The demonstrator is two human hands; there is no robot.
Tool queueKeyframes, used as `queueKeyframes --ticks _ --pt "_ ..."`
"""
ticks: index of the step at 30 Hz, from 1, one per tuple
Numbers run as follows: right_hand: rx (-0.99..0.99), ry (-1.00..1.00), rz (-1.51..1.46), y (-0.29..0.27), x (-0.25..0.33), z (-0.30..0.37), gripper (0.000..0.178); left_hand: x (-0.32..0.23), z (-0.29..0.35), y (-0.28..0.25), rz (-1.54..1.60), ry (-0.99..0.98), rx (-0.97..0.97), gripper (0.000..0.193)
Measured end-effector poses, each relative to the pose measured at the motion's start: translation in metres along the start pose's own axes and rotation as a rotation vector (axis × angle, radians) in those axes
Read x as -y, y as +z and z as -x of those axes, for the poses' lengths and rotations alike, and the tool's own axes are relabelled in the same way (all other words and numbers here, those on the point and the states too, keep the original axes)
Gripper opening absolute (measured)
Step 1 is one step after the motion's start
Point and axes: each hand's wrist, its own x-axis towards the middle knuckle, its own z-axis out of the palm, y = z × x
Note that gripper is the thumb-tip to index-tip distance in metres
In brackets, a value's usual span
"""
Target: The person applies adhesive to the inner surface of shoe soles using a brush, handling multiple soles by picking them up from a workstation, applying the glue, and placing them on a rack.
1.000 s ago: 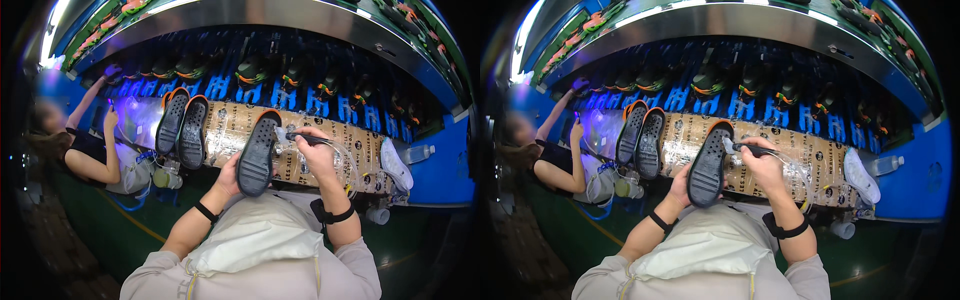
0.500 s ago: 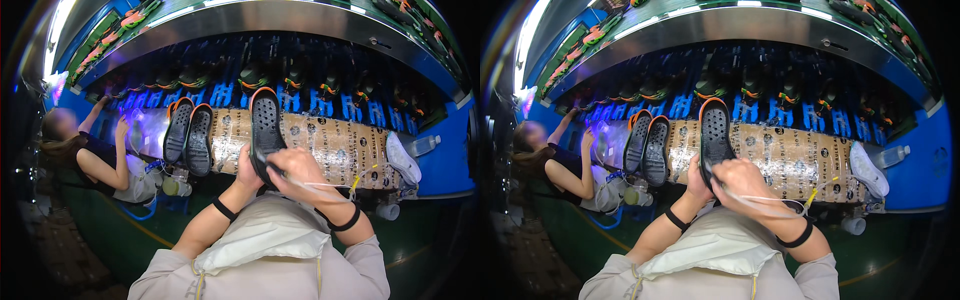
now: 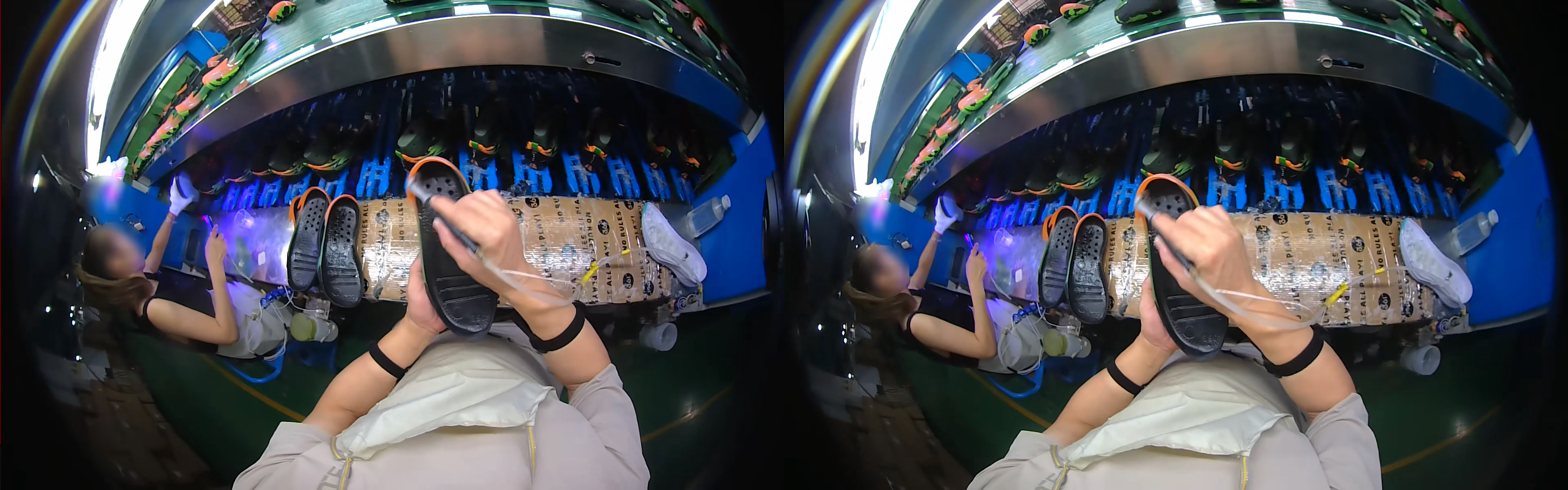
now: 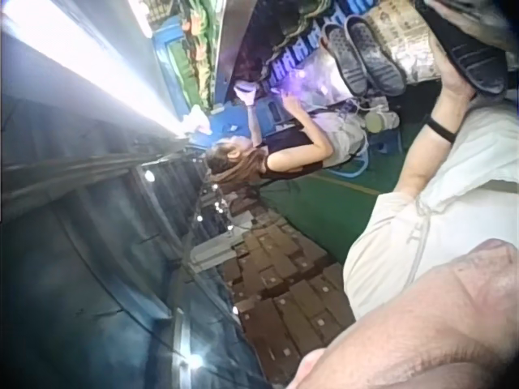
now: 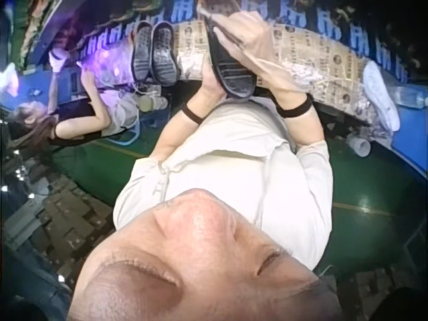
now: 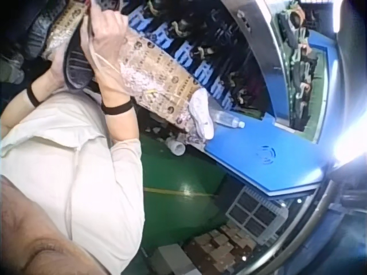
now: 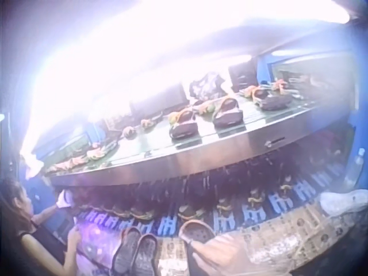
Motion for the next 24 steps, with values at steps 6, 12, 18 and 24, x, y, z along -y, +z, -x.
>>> queueKeyframes --ticks 6,12,18,24 --pt "-0.043 0.276 -0.403 -0.009 -0.007 0.003 0.028 -0.010 0.001 0.001 -0.126 -0.039 0.198 0.084" --pt "0.294 -0.058 -0.252 -0.021 -0.001 0.003 0.026 -0.005 -0.001 0.005 -0.286 0.088 -0.117 0.086" --pt "0.147 0.028 -0.151 -0.023 0.010 0.005 0.025 -0.011 -0.008 -0.003 0.129 0.067 0.200 0.082" --pt "0.249 0.047 -0.326 -0.037 0.021 0.001 0.027 -0.022 -0.013 -0.003 -0.379 0.227 0.230 0.079"
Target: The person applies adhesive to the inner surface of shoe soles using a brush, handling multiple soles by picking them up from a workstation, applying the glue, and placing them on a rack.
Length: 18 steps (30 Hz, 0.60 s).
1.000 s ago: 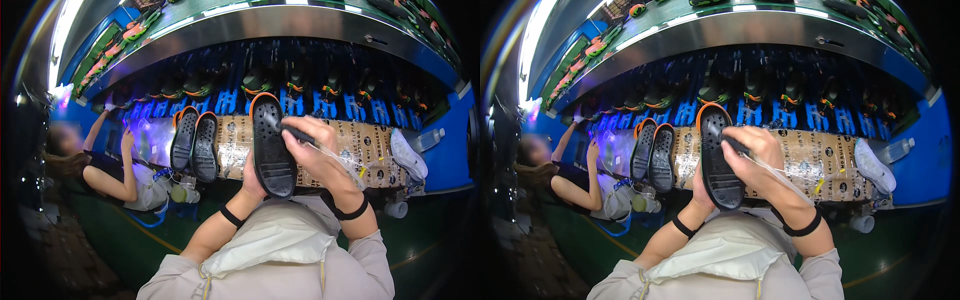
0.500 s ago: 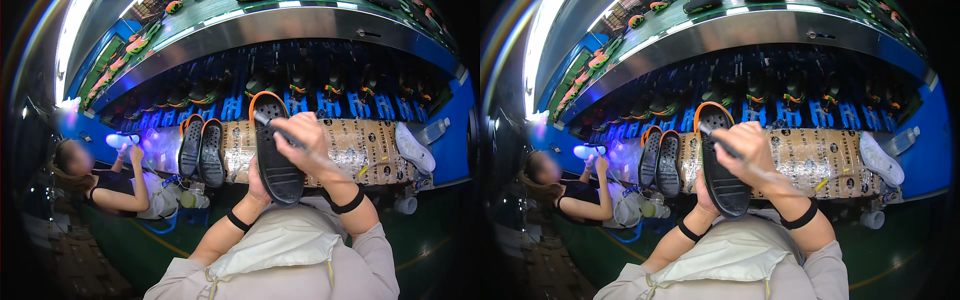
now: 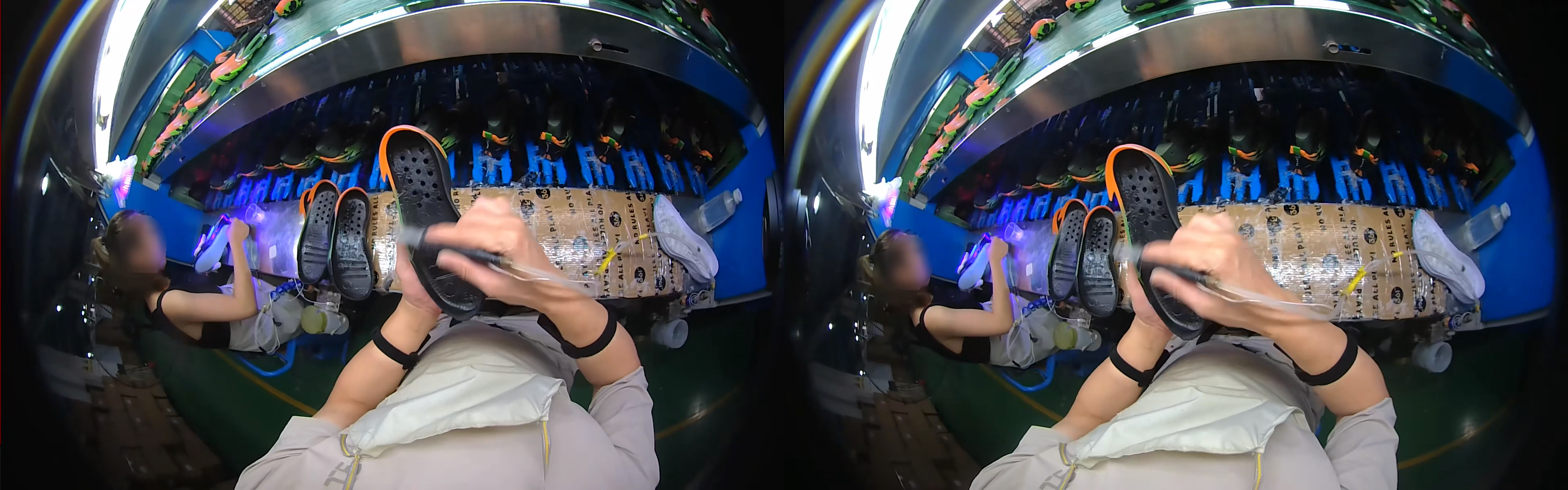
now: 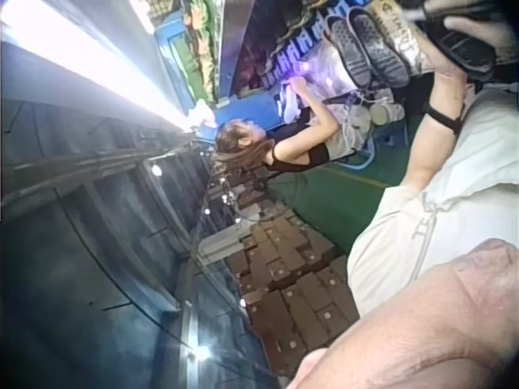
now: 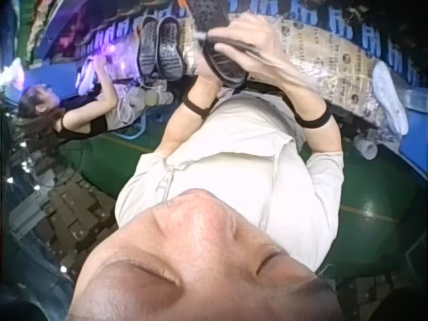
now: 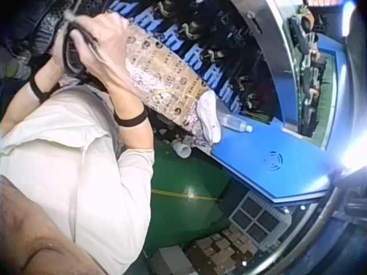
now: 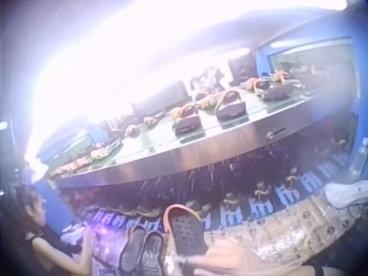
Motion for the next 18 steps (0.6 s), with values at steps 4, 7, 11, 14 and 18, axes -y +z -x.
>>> queueKeyframes --ticks 4,7,11,14,18 --pt "0.207 -0.149 0.192 -0.003 0.008 -0.002 0.031 -0.004 -0.003 0.001 0.096 0.018 -0.220 0.089" --pt "0.192 -0.099 0.001 -0.012 0.011 -0.001 0.034 -0.017 -0.011 0.013 0.223 -0.029 -0.070 0.096" --pt "0.213 -0.140 0.116 -0.009 0.012 0.001 0.031 -0.028 -0.023 0.018 0.256 -0.029 -0.057 0.099" --pt "0.311 -0.128 -0.017 -0.021 0.022 -0.003 0.027 -0.035 -0.030 0.012 0.230 -0.035 0.003 0.093" --pt "0.039 0.040 -0.044 -0.025 0.020 -0.005 0.023 -0.040 -0.034 0.015 0.188 -0.033 0.036 0.097"
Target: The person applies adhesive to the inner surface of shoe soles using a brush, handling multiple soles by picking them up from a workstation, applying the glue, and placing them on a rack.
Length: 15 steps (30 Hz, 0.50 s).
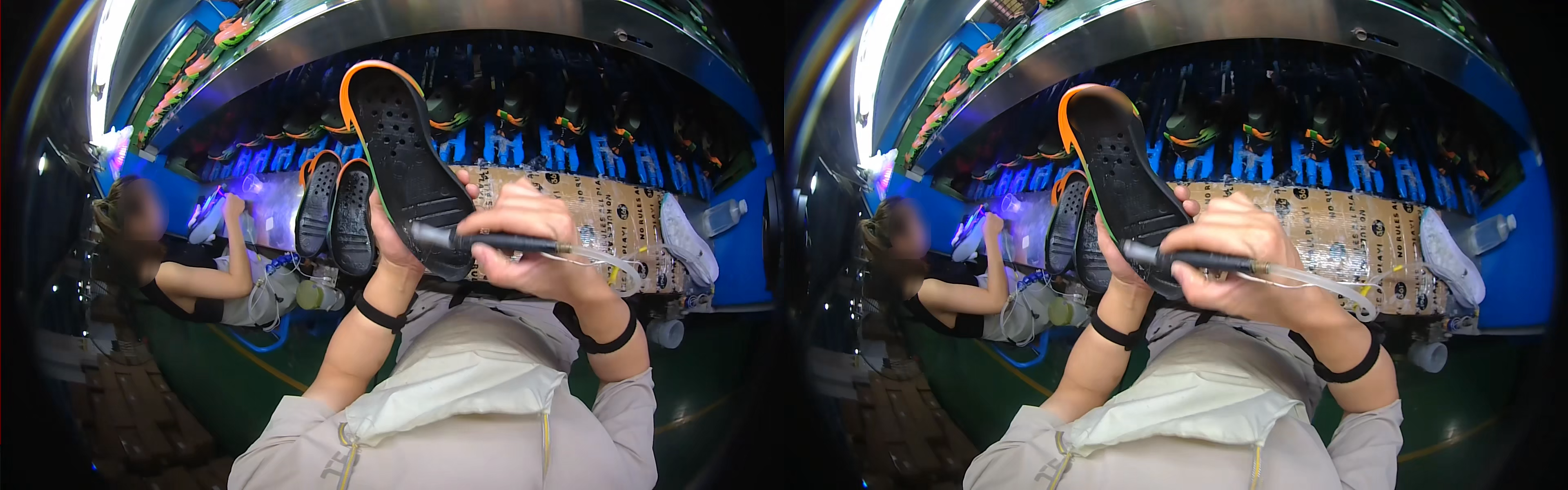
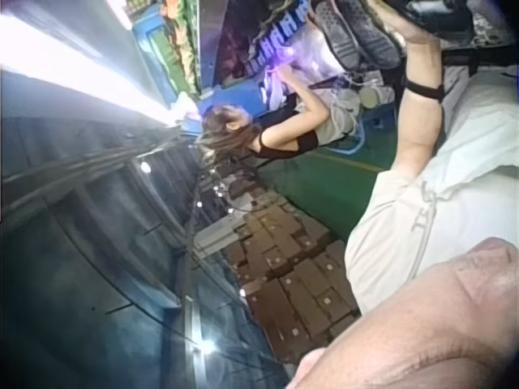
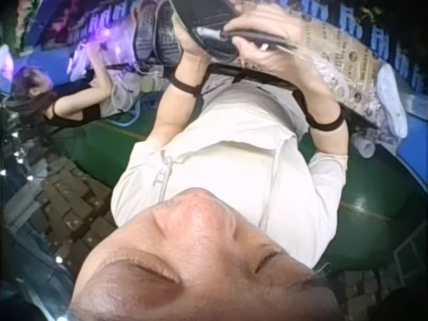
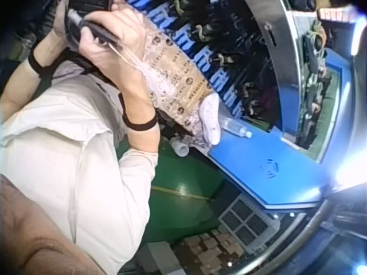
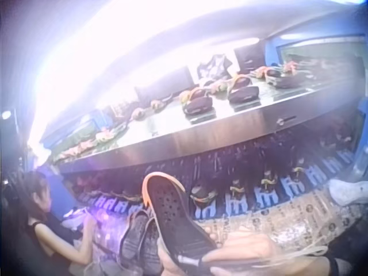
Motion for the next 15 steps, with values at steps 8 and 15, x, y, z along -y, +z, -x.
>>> queueKeyframes --ticks 8,15 --pt "0.333 -0.081 -0.208 -0.005 0.005 0.008 0.038 -0.017 -0.009 0.013 0.063 -0.015 0.056 0.096" --pt "0.383 -0.118 -0.089 -0.012 0.010 0.006 0.036 -0.029 -0.016 0.012 -0.110 -0.068 0.088 0.119"
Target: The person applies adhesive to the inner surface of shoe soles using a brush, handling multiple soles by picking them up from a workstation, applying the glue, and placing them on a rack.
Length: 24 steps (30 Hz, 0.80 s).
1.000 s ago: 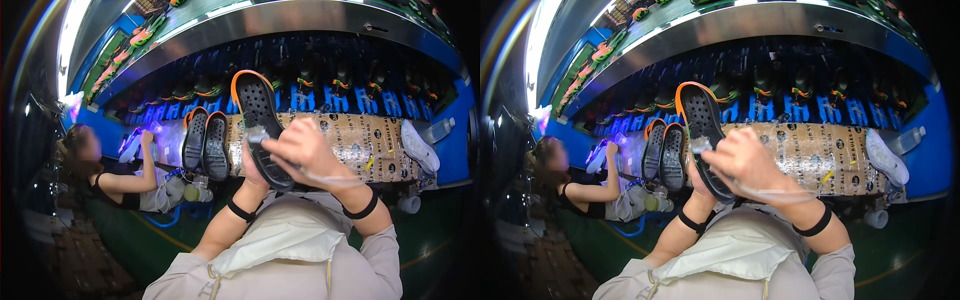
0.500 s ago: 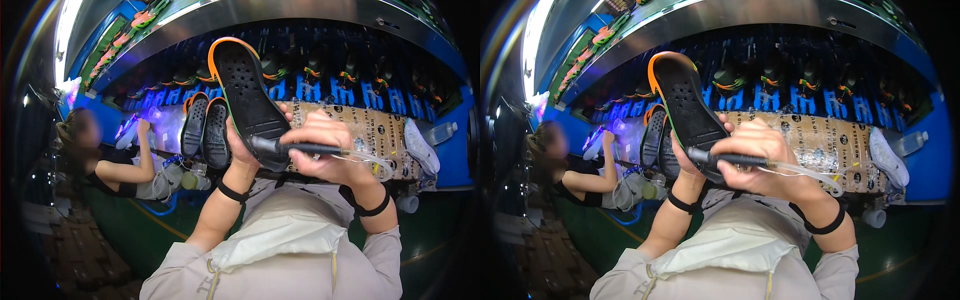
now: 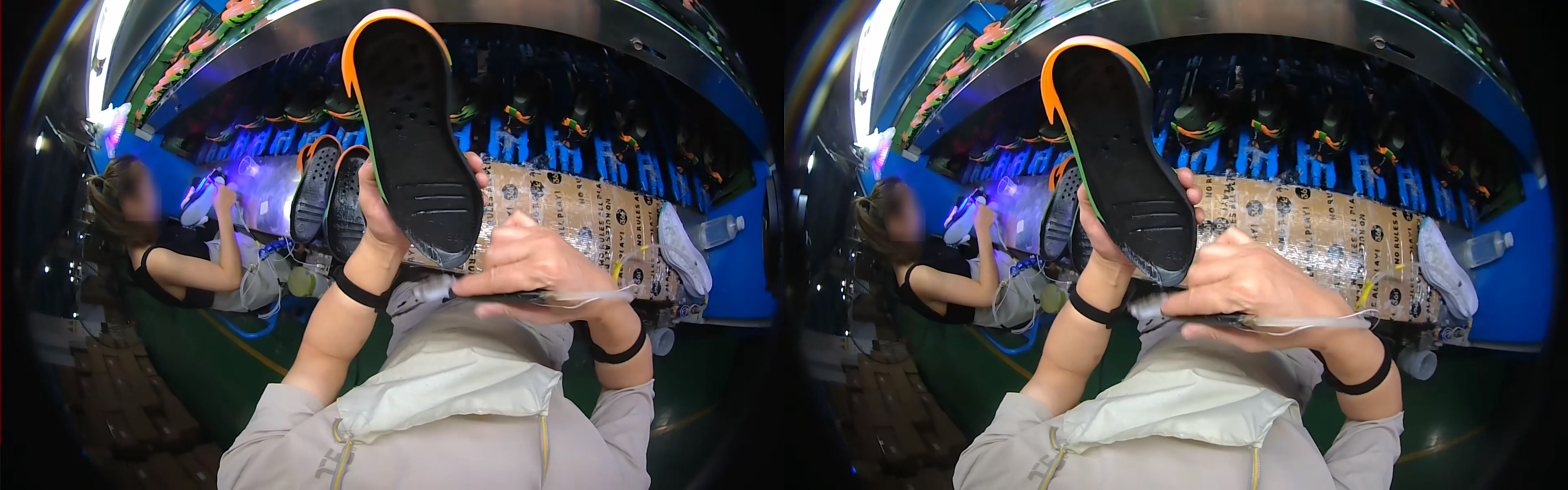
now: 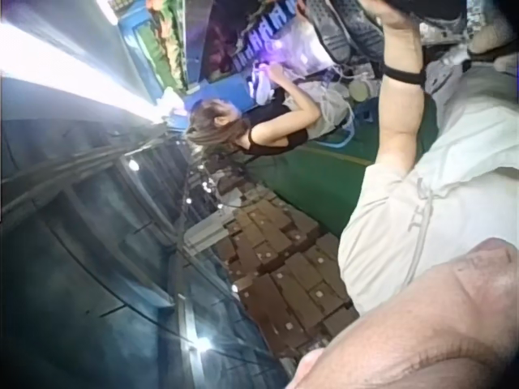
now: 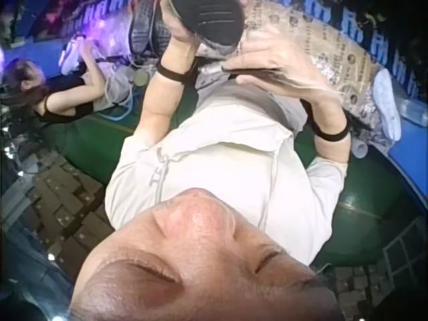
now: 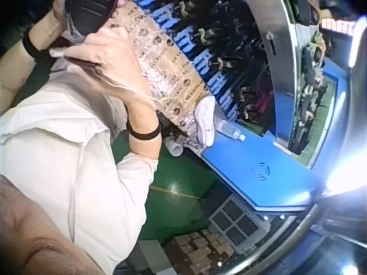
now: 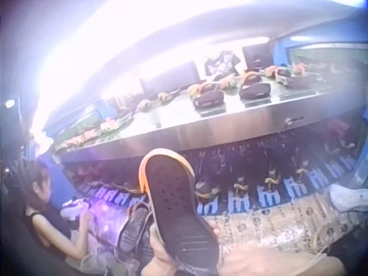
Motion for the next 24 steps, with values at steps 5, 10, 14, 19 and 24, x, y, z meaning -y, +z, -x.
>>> queueKeyframes --ticks 5,10,14,19,24 --pt "-0.078 0.079 0.226 0.002 -0.006 0.003 0.033 -0.011 -0.008 0.011 -0.166 -0.088 -0.067 0.127" --pt "0.054 0.096 -0.072 -0.013 0.010 0.005 0.037 -0.017 -0.015 0.011 -0.152 -0.129 0.038 0.113" --pt "0.020 0.077 0.257 -0.004 -0.001 0.008 0.031 -0.024 -0.023 0.025 -0.307 -0.178 0.052 0.096" --pt "0.080 0.070 0.107 -0.016 0.007 0.004 0.035 -0.024 -0.027 0.004 -0.289 -0.295 -0.038 0.073" --pt "0.113 0.036 0.219 -0.017 0.005 0.004 0.036 -0.027 -0.039 -0.012 -0.264 -0.402 -0.023 0.050"
